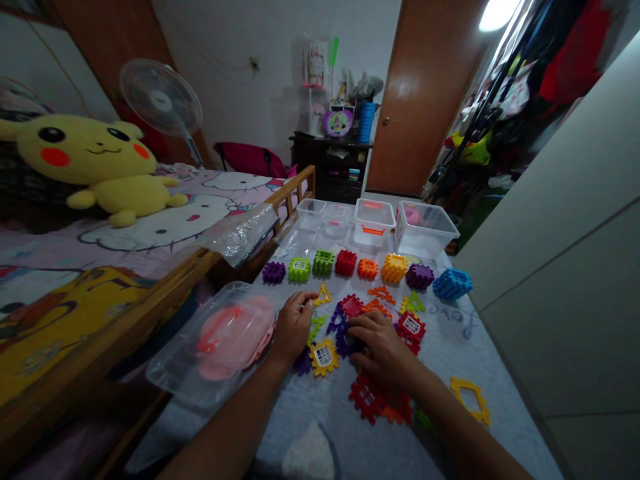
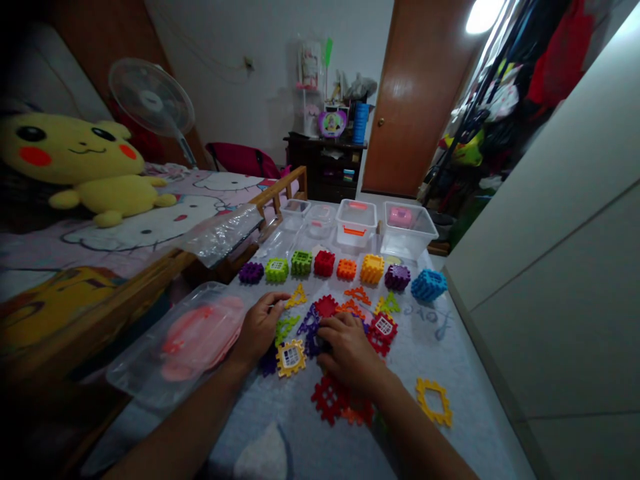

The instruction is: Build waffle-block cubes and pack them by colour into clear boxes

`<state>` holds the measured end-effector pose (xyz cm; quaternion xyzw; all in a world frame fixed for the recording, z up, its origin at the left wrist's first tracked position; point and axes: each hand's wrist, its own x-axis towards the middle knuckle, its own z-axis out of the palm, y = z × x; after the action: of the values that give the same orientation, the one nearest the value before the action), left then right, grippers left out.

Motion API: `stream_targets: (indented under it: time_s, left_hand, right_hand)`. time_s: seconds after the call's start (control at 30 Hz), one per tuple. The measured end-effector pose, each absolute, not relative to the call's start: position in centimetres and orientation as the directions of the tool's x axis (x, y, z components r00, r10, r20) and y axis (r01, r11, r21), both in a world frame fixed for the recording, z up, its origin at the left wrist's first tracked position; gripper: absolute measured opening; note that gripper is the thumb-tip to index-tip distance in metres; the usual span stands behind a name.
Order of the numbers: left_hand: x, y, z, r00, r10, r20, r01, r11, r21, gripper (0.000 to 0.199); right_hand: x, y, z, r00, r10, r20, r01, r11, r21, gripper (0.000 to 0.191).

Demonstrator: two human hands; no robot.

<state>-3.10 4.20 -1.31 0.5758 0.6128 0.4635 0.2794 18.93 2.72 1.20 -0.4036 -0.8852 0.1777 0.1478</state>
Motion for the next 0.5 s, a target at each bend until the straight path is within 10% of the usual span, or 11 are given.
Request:
stream_targets:
  time_s: [0.23, 0.5]
  left_hand:
    - [-3.0, 4.1, -1.0, -0.212, 0.963, 0.164, 0.398, -0.068, 0.915, 0.028]
    - [-3.2, 4.0, -0.9, -0.229, 0.951, 0.208, 0.41, -0.1, 0.906, 0.026]
  right_hand:
    - [19.4, 2.9, 0.8, -0.619, 0.741, 0.261, 0.593, 0.659, -0.462, 0.011]
    - [20.1, 3.5, -0.5, -0.447, 0.816, 0.367, 0.645, 0.578, -0.5, 0.026]
